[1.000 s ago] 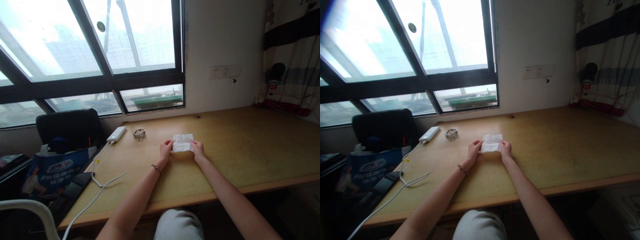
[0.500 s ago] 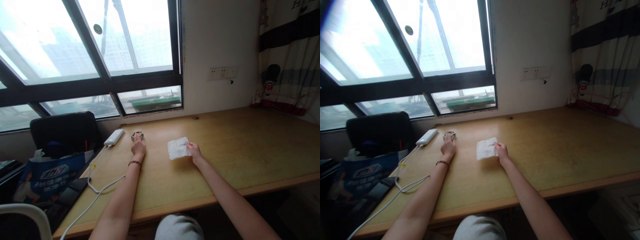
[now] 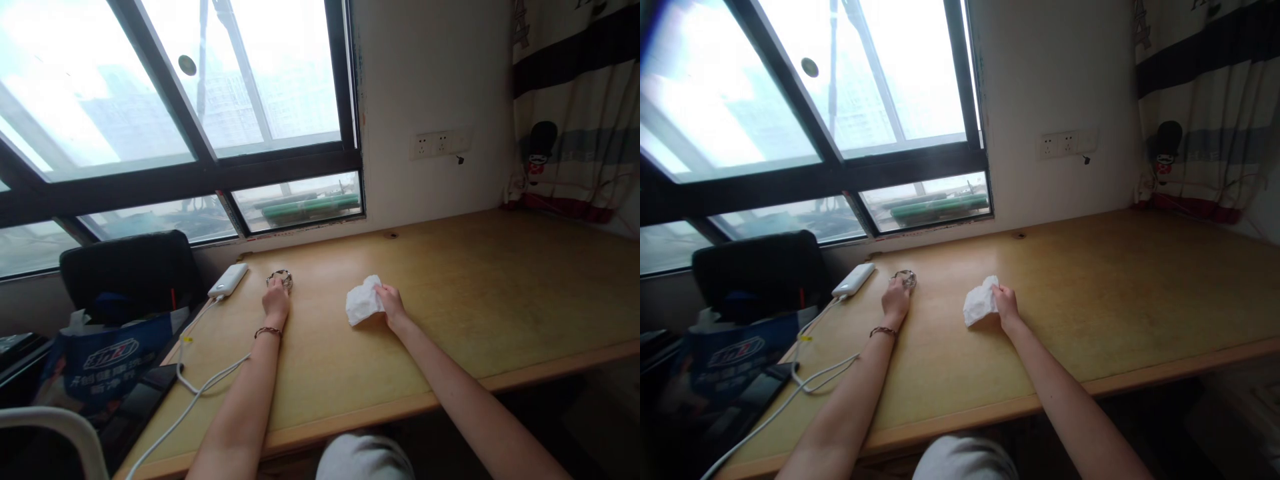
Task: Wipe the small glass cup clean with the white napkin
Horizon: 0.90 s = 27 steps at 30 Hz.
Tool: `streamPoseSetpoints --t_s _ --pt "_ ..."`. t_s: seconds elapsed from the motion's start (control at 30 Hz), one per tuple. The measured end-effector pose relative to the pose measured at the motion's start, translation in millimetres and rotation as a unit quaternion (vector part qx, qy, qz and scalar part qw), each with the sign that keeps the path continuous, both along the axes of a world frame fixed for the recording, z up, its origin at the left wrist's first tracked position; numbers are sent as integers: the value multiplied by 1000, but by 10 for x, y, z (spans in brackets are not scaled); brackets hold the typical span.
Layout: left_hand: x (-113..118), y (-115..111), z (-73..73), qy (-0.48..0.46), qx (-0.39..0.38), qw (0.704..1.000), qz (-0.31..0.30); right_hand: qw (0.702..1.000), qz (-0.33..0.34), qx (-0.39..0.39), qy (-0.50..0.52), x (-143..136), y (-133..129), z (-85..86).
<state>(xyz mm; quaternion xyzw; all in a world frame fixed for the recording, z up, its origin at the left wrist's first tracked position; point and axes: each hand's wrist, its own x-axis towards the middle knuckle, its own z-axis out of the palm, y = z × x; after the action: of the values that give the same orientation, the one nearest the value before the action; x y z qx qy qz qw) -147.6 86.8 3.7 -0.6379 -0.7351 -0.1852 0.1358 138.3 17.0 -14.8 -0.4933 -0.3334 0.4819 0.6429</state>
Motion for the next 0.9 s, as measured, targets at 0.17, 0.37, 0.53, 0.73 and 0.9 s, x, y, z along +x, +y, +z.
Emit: streamPoseSetpoints --t_s 0.17,0.37,0.53,0.73,0.9 --pt "257 -136 89 3 72 993 -93 998 -50 30 -9 52 45 -38" --pt "958 -421 111 4 89 959 -270 997 -43 46 39 51 14 46" --pt "1382 -688 -2 -7 90 902 -422 978 108 48 172 13 -80 167" --pt "1473 -818 -54 -28 110 890 -441 966 131 50 217 -4 -81 132" --pt "1463 -727 -70 -340 68 848 -402 979 80 53 179 -35 -43 64"
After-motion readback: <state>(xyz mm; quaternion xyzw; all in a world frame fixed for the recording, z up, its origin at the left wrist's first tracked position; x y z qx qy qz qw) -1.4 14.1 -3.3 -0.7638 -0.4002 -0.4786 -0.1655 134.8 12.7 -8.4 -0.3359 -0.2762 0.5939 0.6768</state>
